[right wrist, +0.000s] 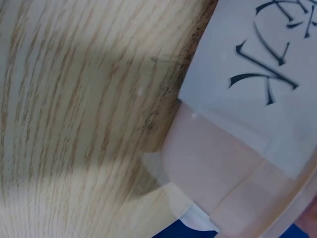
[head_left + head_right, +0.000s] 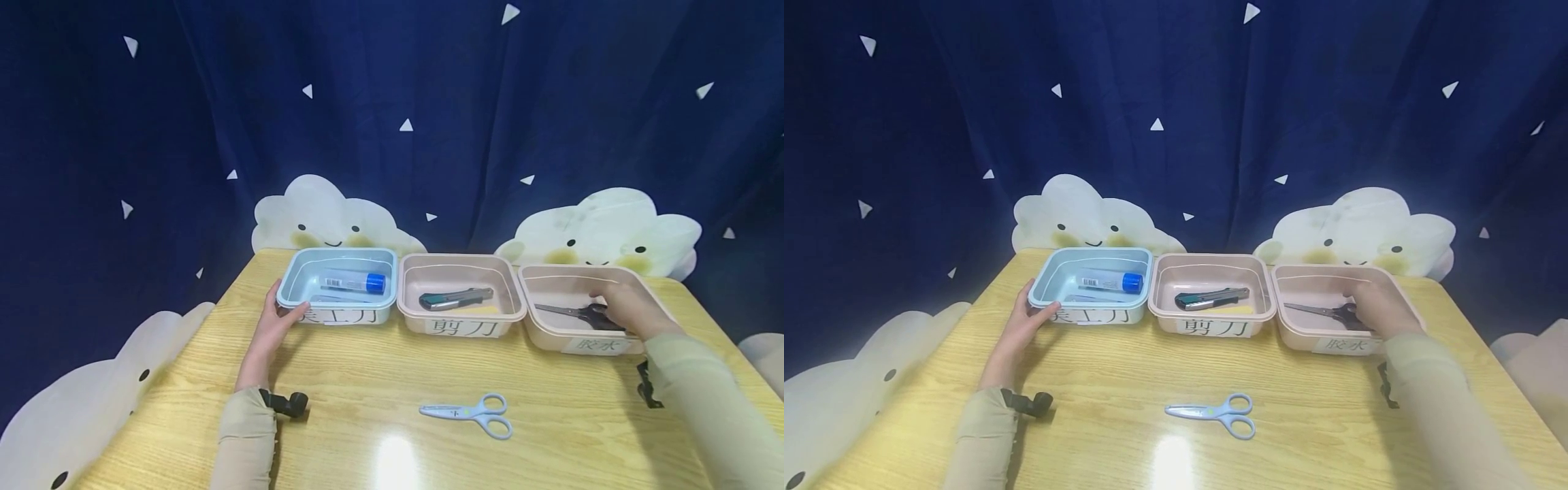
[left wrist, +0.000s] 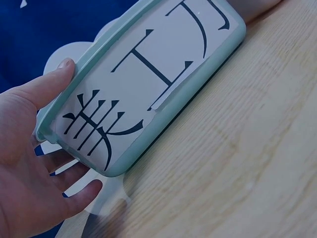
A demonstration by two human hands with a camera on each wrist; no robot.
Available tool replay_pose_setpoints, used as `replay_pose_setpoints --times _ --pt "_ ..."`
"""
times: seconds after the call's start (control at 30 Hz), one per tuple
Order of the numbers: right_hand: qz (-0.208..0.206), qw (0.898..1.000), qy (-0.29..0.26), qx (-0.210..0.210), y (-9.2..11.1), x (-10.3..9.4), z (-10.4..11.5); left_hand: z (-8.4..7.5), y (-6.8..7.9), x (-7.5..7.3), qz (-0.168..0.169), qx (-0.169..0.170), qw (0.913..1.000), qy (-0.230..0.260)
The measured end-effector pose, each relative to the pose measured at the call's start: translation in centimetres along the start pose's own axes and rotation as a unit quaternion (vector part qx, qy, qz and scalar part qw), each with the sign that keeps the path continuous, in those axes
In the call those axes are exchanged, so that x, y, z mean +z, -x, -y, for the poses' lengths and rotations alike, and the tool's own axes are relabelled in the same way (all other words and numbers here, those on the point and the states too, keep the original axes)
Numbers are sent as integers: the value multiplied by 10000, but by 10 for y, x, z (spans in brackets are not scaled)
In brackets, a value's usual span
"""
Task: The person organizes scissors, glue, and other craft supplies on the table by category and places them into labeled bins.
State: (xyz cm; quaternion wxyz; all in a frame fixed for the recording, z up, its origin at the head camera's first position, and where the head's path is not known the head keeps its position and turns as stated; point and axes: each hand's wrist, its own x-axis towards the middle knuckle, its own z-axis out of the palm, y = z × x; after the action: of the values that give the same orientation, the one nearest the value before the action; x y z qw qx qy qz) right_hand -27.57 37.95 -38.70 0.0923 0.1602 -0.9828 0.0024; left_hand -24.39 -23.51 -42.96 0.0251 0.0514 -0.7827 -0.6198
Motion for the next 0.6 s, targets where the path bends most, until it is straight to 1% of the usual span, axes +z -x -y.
replay_pose_setpoints --times 0.03,0.13,0.2,0.27,0.37,0.43,0.5,0.6 --pt "-44 9998 -172 74 0 -1 0 0 0 0 3 -3 10000 2" --pt "-331 9986 -405 -99 2 -3 1 -1 -1 1 18 -20 10000 -5" --pt "-618 9965 -417 -382 3 -5 3 -1 -1 2 17 -28 10000 0" --pt "-1006 9911 -104 -868 5 -8 5 -1 -1 1 22 -35 10000 -2" --pt "-1382 9819 -48 -1295 8 -13 12 -1 -1 0 11 -19 10000 15" --pt "-1549 9764 -131 -1502 12 -16 18 -1 -1 -1 3 0 10000 26" --pt "-1626 9730 -209 -1626 15 -18 24 -1 -1 -1 9 13 10000 20" --pt "-1664 9714 -292 -1667 20 -24 34 -1 0 -1 37 -11 10000 -10"
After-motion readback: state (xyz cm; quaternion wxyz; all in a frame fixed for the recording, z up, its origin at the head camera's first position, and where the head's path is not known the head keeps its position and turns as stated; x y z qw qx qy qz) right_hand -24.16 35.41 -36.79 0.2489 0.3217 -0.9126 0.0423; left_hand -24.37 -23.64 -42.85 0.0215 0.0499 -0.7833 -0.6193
